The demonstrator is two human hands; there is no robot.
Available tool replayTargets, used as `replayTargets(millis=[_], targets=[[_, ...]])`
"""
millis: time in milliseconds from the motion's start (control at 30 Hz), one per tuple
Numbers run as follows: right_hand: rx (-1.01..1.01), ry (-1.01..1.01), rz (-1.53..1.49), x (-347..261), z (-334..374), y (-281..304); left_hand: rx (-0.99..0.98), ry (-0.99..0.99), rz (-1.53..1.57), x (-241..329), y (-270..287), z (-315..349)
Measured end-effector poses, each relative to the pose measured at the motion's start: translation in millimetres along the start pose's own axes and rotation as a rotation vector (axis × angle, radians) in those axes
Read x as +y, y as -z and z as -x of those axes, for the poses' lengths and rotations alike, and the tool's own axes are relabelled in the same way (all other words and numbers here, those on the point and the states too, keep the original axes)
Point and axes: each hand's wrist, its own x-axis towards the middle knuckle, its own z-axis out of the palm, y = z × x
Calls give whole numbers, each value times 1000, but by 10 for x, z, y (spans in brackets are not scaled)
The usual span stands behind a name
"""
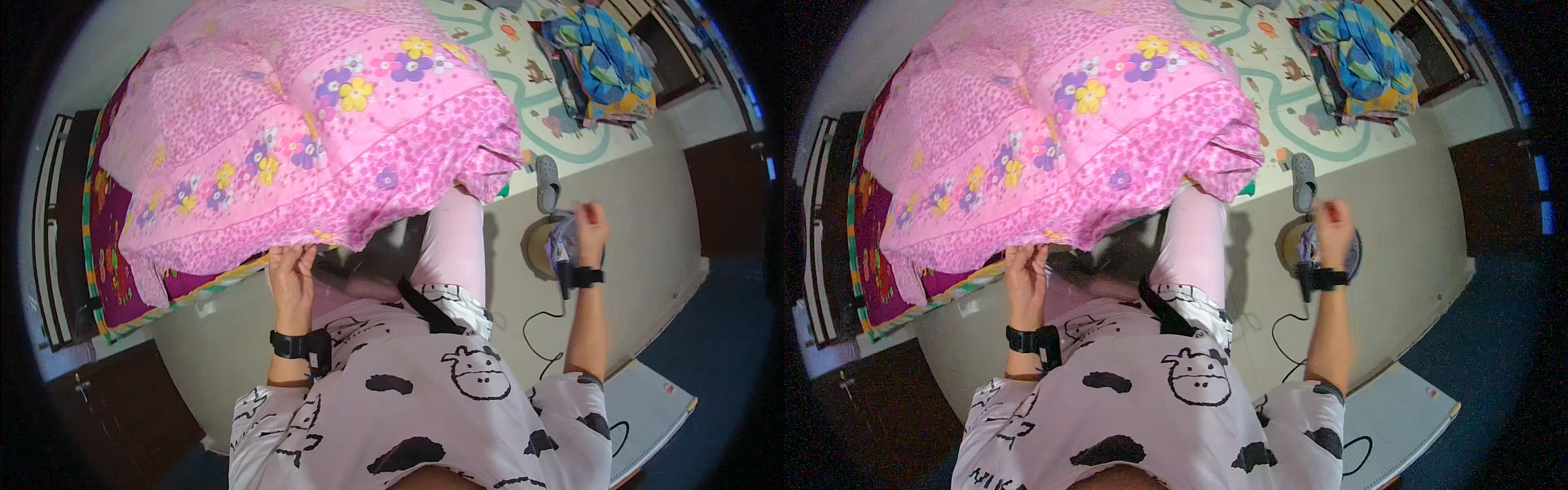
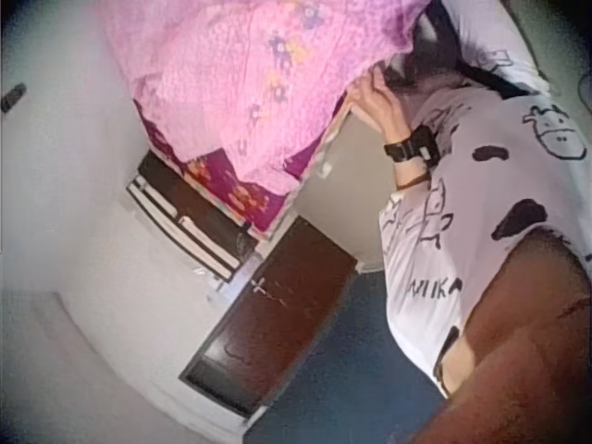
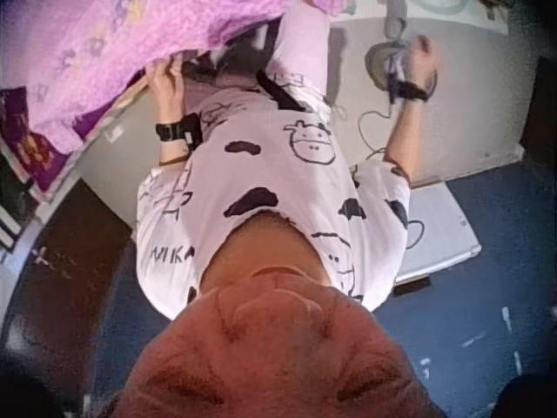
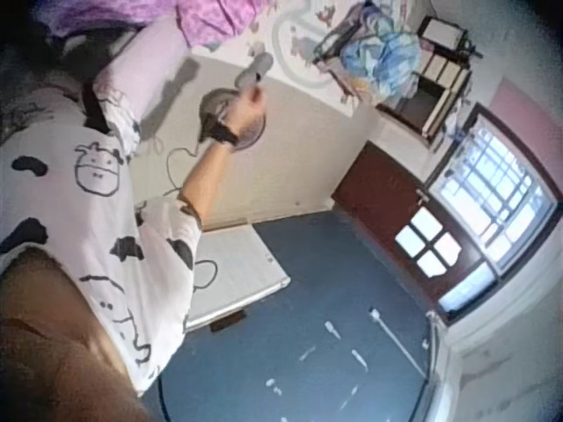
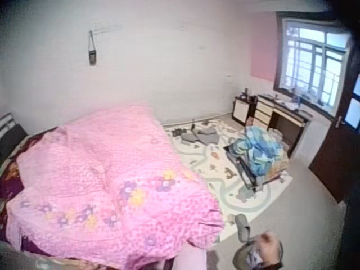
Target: Repairing a pink floral blanket using adhesive tape and a cutting tool.
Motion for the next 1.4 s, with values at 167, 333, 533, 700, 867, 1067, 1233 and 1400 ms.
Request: replayTargets(millis=[167,333,533,700,867,1067,1233,1400], targets=[[-398,887,135,-1067,578,-1153,-19,-16,159,17,168,20],[-457,991,267,-1261,696,-1762,-7,20,247,123,241,-13],[-321,866,260,-1440,574,-1721,48,49,360,300,330,-135],[-72,727,176,-1686,317,-1703,-28,82,417,310,553,-272],[153,627,54,-1781,-16,-1690,-299,-18,606,613,568,-435],[311,534,-299,-1830,-509,-1573,-99,-251,459,2099,1170,-995],[33,647,-46,-2163,-5,-1622,71,-513,251,2900,2239,-1464],[-533,875,206,-1833,557,-1735,246,-273,143,1534,3004,-1845]])
